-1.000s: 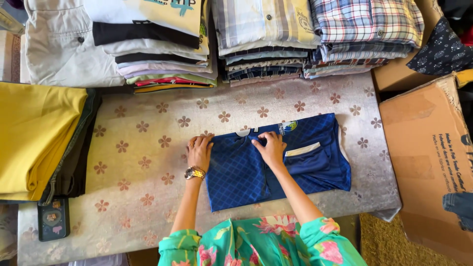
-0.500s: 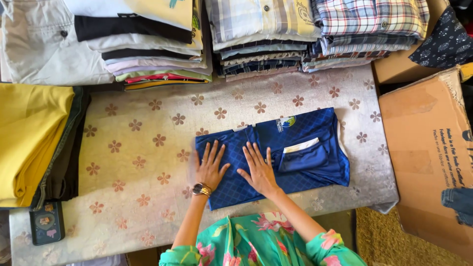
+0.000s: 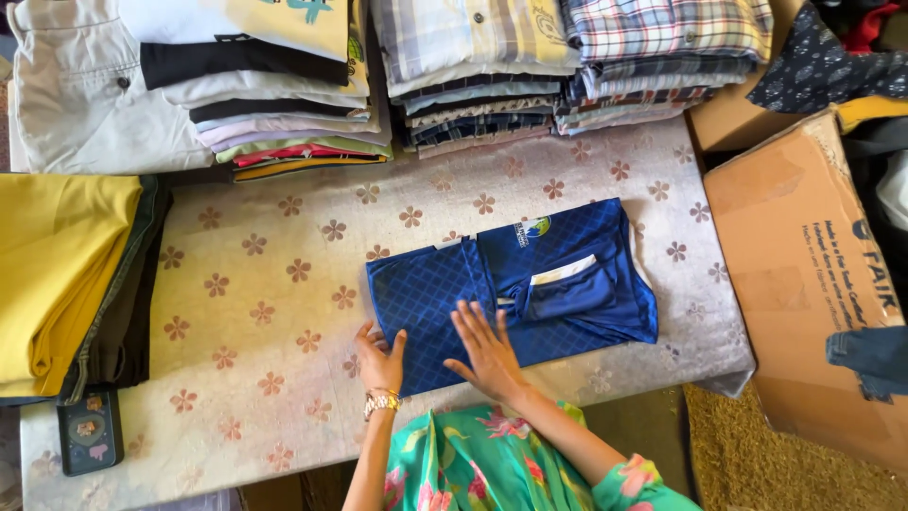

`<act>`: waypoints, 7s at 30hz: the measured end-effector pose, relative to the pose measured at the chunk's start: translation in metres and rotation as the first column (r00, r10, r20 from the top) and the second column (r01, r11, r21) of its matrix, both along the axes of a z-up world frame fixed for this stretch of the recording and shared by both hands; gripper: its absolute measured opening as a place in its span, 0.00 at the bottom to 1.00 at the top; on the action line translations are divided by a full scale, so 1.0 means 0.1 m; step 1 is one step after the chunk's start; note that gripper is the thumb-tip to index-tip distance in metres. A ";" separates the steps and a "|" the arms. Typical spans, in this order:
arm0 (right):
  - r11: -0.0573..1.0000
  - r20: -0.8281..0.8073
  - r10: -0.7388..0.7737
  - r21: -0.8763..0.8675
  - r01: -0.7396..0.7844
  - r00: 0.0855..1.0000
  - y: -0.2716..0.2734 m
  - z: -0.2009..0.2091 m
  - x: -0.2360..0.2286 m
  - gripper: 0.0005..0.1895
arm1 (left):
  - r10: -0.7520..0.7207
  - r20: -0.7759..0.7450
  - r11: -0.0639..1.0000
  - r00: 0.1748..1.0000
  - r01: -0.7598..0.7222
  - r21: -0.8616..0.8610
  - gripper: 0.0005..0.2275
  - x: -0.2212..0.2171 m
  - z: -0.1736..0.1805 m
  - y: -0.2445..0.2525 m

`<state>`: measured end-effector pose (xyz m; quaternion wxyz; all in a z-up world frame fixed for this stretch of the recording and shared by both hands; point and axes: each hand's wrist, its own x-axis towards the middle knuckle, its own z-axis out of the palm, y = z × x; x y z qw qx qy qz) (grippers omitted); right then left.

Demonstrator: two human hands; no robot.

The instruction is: The person is folding various items of clothing including t-shirts and a polo shirt on a table.

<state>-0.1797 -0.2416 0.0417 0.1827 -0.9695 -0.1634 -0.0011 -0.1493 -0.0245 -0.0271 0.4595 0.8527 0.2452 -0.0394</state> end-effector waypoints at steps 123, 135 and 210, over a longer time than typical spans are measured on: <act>0.876 0.411 -0.481 0.256 0.408 0.774 -1.24 -0.14 0.82 0.08 | -0.246 0.135 0.954 0.960 0.215 0.208 0.27 -0.17 0.55 -0.67; 0.451 -0.264 -0.480 0.744 0.494 0.836 -1.66 -0.31 1.30 0.20 | -0.685 0.220 0.697 0.694 0.537 0.475 0.22 -0.18 0.44 -0.90; -0.506 0.897 -0.130 -0.426 0.750 0.422 -0.02 -1.41 1.53 0.38 | 0.086 0.403 0.804 0.911 0.175 -0.568 0.40 0.18 0.73 -0.68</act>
